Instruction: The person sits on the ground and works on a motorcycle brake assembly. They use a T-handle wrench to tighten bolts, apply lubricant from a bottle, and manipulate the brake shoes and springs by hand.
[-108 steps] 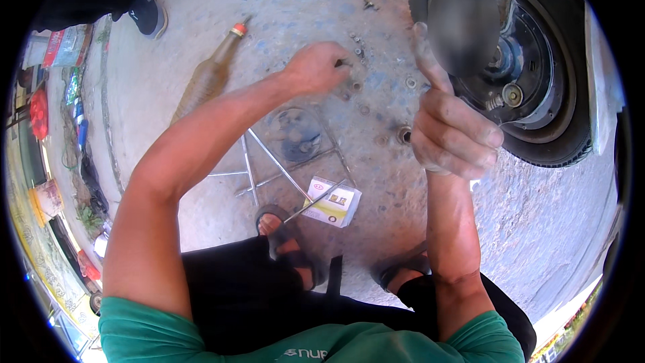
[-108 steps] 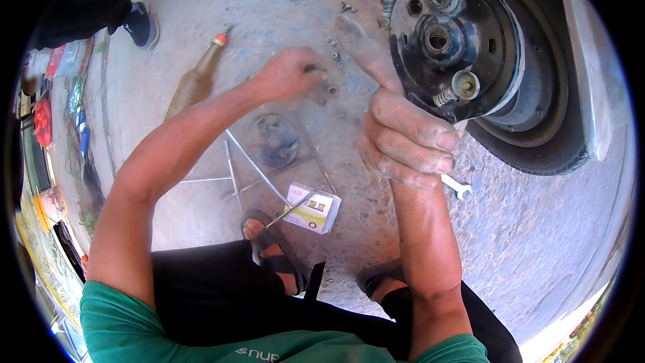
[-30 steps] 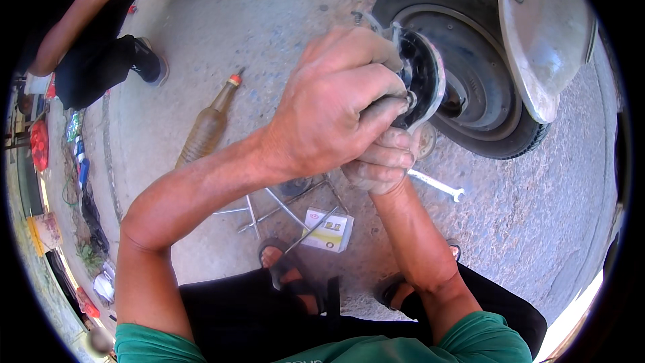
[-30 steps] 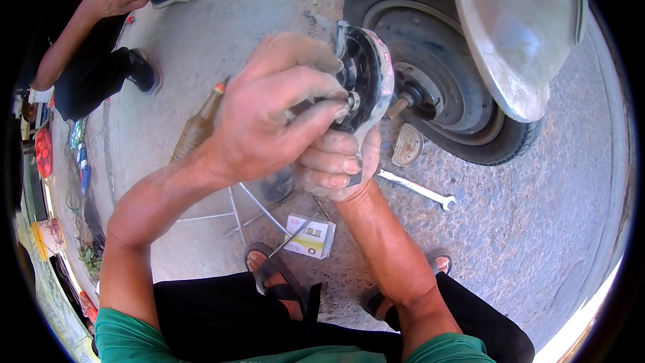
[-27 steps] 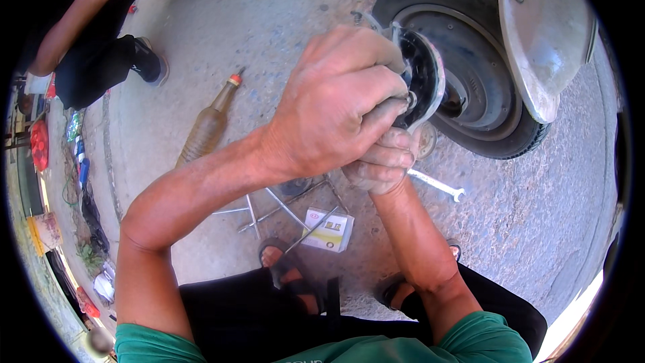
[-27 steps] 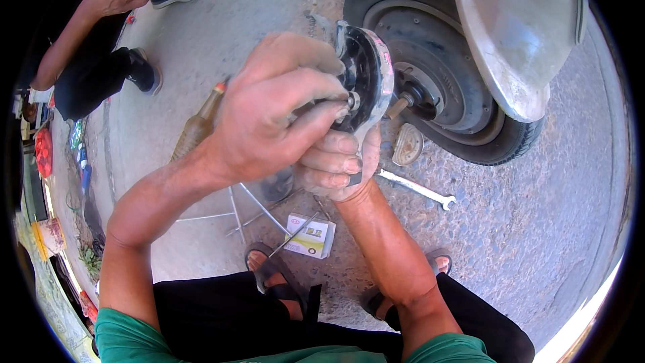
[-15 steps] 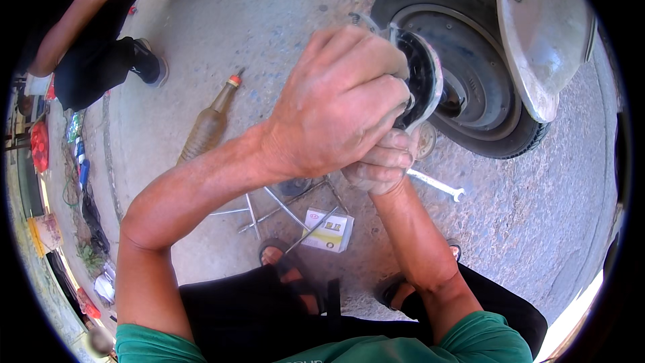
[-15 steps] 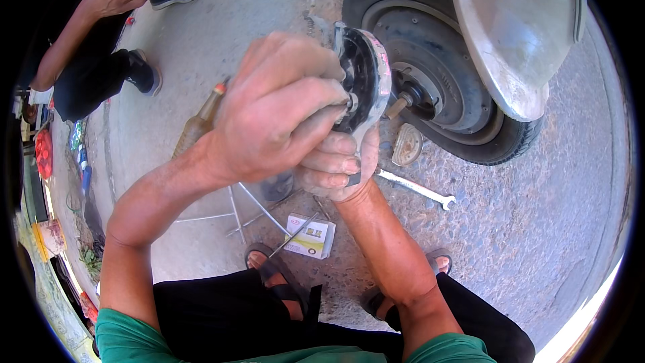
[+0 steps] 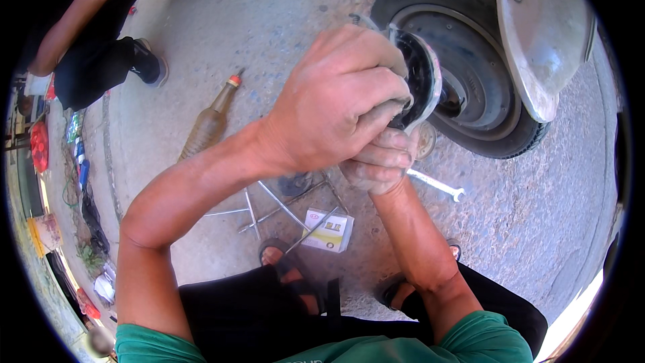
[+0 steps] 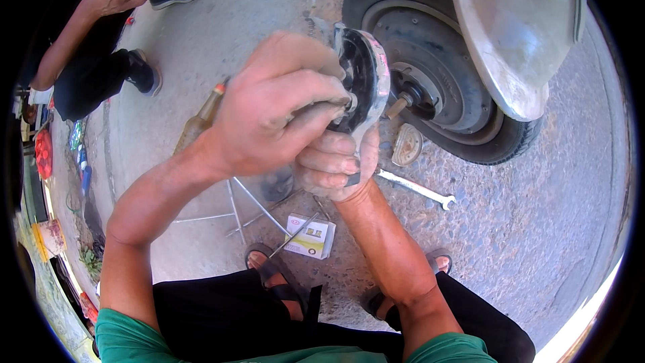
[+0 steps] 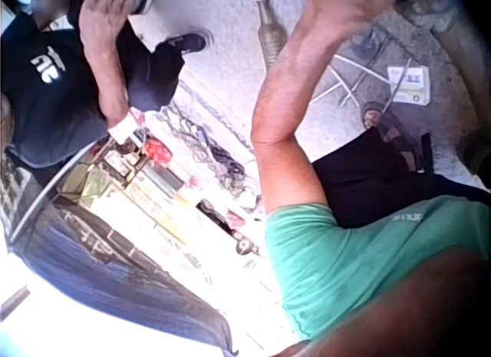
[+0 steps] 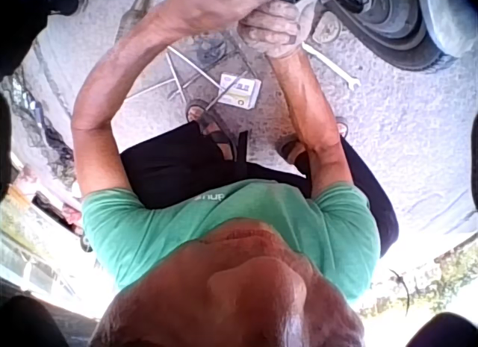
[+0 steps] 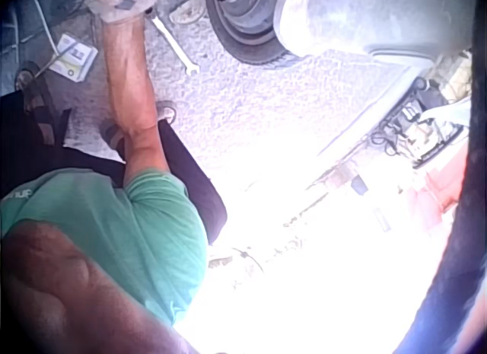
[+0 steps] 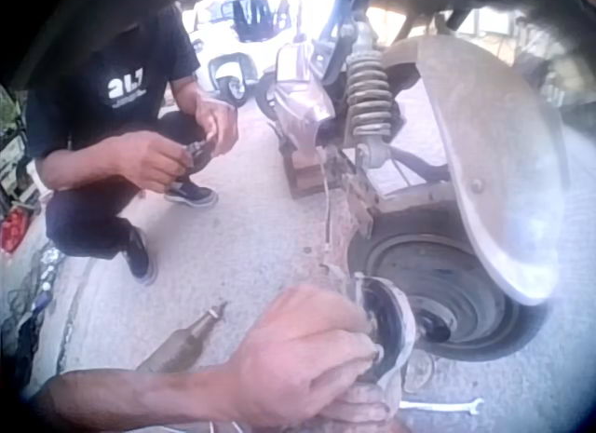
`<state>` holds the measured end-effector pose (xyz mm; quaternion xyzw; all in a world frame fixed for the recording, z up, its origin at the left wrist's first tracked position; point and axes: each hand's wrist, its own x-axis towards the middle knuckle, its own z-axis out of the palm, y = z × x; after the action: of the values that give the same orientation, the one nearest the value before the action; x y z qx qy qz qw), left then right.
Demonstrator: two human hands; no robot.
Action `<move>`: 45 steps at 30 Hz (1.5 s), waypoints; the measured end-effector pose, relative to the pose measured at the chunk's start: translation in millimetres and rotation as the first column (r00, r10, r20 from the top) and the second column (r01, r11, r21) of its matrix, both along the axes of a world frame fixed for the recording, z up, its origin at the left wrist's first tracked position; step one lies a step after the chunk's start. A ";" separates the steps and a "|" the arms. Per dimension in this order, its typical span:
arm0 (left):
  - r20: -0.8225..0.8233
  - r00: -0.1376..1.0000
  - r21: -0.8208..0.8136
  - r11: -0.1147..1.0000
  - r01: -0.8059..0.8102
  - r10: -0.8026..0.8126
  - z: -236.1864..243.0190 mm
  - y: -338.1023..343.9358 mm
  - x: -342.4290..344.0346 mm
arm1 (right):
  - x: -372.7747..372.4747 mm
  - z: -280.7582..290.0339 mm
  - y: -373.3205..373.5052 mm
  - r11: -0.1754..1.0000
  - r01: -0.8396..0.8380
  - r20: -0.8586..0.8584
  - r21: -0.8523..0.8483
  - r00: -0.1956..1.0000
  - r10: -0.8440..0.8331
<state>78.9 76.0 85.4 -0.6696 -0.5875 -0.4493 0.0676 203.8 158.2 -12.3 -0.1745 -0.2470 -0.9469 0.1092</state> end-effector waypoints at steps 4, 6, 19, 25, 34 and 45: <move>0.046 0.999 -0.017 1.000 -0.002 0.002 -0.1 -1.5 0.1 | -2.5 1.8 -0.3 0.999 0.010 -0.022 0.031 1.000 -0.009; 0.050 0.999 -0.024 1.000 -0.009 0.011 0.6 -2.0 1.3 | -2.0 3.0 1.0 0.998 0.012 -0.001 0.067 1.000 -0.011; 0.004 1.000 0.020 1.000 0.013 -0.013 -5.4 1.3 -2.6 | 0.0 4.2 2.5 0.997 0.024 0.009 0.072 1.000 -0.025; -0.061 0.997 -0.014 0.999 -0.043 0.042 0.6 -3.9 -1.0 | 1.8 9.1 2.3 0.995 0.019 0.061 0.102 0.998 -0.025; -0.078 0.996 0.004 0.999 -0.041 0.041 -1.6 -4.0 0.7 | 3.0 7.5 1.0 0.992 0.036 0.064 0.121 0.997 -0.044; -0.065 0.997 -0.012 0.999 -0.049 0.048 2.7 -7.8 2.1 | 4.5 6.7 3.0 0.994 -0.005 0.069 0.107 0.998 -0.002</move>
<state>81.0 68.2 88.1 -0.6698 -0.6042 -0.4216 0.0927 208.3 161.3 -5.6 -0.1353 -0.1994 -0.9643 0.1104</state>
